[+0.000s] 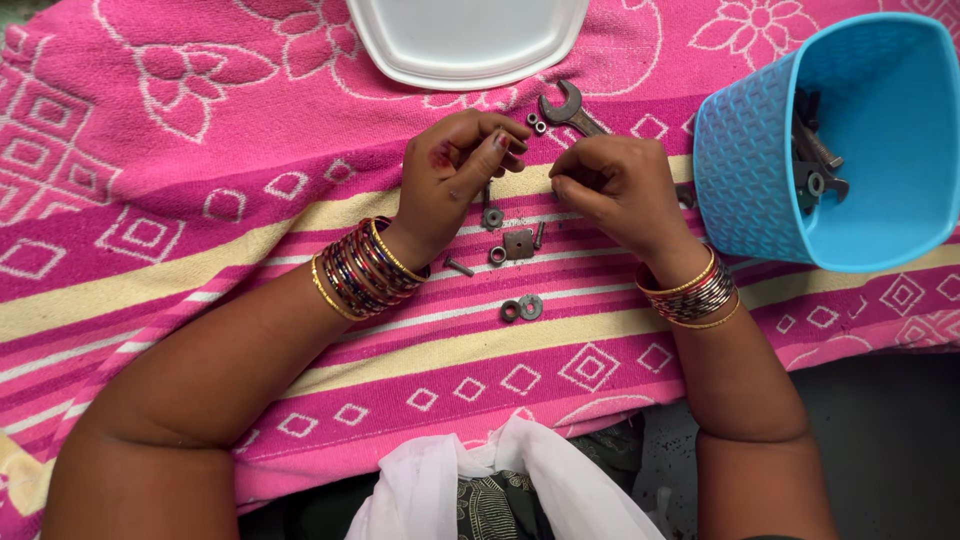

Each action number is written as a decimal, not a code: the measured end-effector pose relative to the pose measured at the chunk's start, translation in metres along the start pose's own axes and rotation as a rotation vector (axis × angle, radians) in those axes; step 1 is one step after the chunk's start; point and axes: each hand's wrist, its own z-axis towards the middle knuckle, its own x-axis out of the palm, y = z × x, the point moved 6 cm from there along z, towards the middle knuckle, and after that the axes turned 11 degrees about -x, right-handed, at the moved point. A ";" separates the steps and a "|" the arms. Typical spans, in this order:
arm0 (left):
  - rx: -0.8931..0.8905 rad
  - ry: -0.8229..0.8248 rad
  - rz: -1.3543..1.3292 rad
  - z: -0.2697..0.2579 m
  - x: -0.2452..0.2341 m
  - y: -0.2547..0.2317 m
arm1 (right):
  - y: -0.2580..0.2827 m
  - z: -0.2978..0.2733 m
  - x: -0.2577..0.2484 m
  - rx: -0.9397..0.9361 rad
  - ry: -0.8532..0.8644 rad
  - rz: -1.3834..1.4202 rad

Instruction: The person sits on a patterned cloth and assembles small metal hardware components by hand. They pick up bolts, washers, and nuts, threading them together and occasionally placing the assembled pieces into a blue basket.

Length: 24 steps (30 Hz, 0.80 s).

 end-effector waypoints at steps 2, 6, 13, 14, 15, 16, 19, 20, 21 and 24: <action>0.018 -0.001 -0.025 0.000 0.000 0.000 | 0.011 0.006 -0.002 -0.018 0.024 -0.071; 0.024 0.001 -0.015 -0.001 0.004 -0.004 | 0.019 0.010 -0.008 -0.024 -0.016 -0.100; 0.015 0.038 0.109 -0.005 0.015 -0.009 | 0.009 -0.002 -0.014 -0.079 -0.257 0.246; 0.023 0.049 0.109 -0.006 0.016 -0.010 | 0.009 -0.003 -0.011 -0.042 -0.244 0.320; 0.033 0.057 0.110 -0.006 0.017 -0.013 | 0.010 -0.004 -0.006 -0.009 -0.230 0.395; 0.020 0.065 0.100 -0.005 0.018 -0.013 | 0.010 -0.004 -0.003 0.025 -0.215 0.469; -0.020 0.073 0.098 -0.005 0.019 -0.011 | 0.023 -0.004 -0.003 -0.100 -0.208 0.294; -0.025 0.069 0.115 -0.005 0.018 -0.011 | 0.024 -0.003 -0.002 -0.121 -0.190 0.251; -0.032 0.066 0.128 -0.005 0.019 -0.009 | 0.026 -0.003 -0.002 -0.137 -0.171 0.207; -0.025 0.047 0.204 -0.008 0.018 -0.012 | 0.030 -0.005 -0.001 -0.127 -0.136 0.174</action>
